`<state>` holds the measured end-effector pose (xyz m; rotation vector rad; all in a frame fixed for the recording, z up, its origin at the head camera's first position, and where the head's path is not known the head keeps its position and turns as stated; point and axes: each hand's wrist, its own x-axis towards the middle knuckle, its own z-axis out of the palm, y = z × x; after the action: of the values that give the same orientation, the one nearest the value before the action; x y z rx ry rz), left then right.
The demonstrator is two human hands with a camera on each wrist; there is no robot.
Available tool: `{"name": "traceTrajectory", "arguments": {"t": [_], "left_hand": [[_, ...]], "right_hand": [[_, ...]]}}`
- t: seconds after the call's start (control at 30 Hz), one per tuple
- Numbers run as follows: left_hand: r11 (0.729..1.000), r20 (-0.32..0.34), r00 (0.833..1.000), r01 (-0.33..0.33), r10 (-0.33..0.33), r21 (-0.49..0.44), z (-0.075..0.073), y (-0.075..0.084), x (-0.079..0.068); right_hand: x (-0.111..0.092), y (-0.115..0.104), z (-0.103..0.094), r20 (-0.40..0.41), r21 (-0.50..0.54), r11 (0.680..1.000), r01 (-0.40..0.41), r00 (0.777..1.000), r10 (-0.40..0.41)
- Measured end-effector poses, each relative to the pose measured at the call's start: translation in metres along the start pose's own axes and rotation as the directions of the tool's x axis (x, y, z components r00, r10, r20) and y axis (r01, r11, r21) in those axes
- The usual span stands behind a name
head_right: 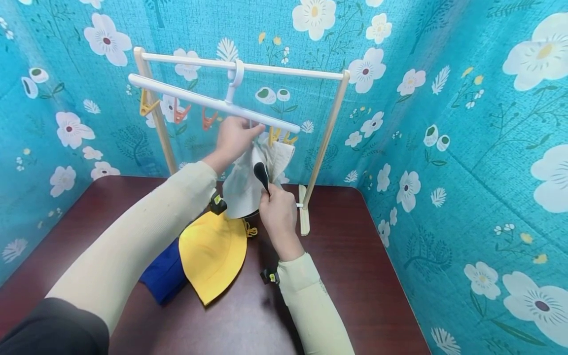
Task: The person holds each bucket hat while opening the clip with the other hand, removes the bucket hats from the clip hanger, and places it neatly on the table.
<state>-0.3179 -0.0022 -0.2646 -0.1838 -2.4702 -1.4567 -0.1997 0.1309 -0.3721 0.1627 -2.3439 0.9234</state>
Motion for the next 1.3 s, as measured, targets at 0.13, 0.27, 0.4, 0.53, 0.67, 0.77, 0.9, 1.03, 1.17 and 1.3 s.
{"name": "traceTrajectory", "arguments": {"t": [0.13,0.27,0.4,0.53,0.67,0.77,0.9,1.03,1.17,1.3], "left_hand": [[1.000,0.007,1.000,0.004,-0.003,-0.004,-0.001,-0.001,0.000],[1.000,0.009,1.000,0.003,-0.003,0.000,-0.002,0.000,-0.001],[1.000,0.006,1.000,0.008,-0.009,0.011,-0.002,0.001,0.000],[1.000,0.000,1.000,0.010,-0.010,0.024,-0.002,0.000,0.001],[1.000,-0.006,1.000,0.013,-0.013,0.023,-0.001,-0.001,0.001],[1.000,-0.004,1.000,0.011,-0.011,0.019,-0.001,-0.002,0.001],[1.000,0.003,1.000,0.007,-0.007,0.017,-0.001,-0.002,0.001],[1.000,0.005,1.000,0.017,-0.017,0.015,-0.001,-0.003,0.001],[1.000,0.006,1.000,0.024,-0.024,0.016,-0.001,-0.003,0.001],[1.000,0.013,1.000,0.025,-0.025,0.011,-0.002,-0.002,0.001]], "right_hand": [[-0.001,0.001,-0.001,-0.003,-0.006,1.000,0.000,1.000,0.000],[-0.002,0.001,-0.002,-0.013,0.004,1.000,-0.007,1.000,0.007],[-0.003,0.000,-0.004,-0.022,0.006,1.000,0.001,1.000,-0.001],[-0.005,0.000,-0.006,-0.024,0.010,1.000,0.003,1.000,-0.002],[-0.006,0.001,-0.009,-0.026,0.010,1.000,0.005,1.000,-0.004],[-0.007,0.003,-0.010,-0.026,0.008,1.000,0.002,1.000,-0.002],[-0.008,0.003,-0.012,-0.026,0.007,1.000,-0.006,1.000,0.006],[-0.010,0.002,-0.014,-0.031,0.008,1.000,0.001,1.000,-0.001],[-0.011,0.002,-0.017,-0.041,0.008,1.000,0.014,0.999,-0.014],[-0.013,0.002,-0.020,-0.052,0.002,1.000,0.023,0.998,-0.023]]}}
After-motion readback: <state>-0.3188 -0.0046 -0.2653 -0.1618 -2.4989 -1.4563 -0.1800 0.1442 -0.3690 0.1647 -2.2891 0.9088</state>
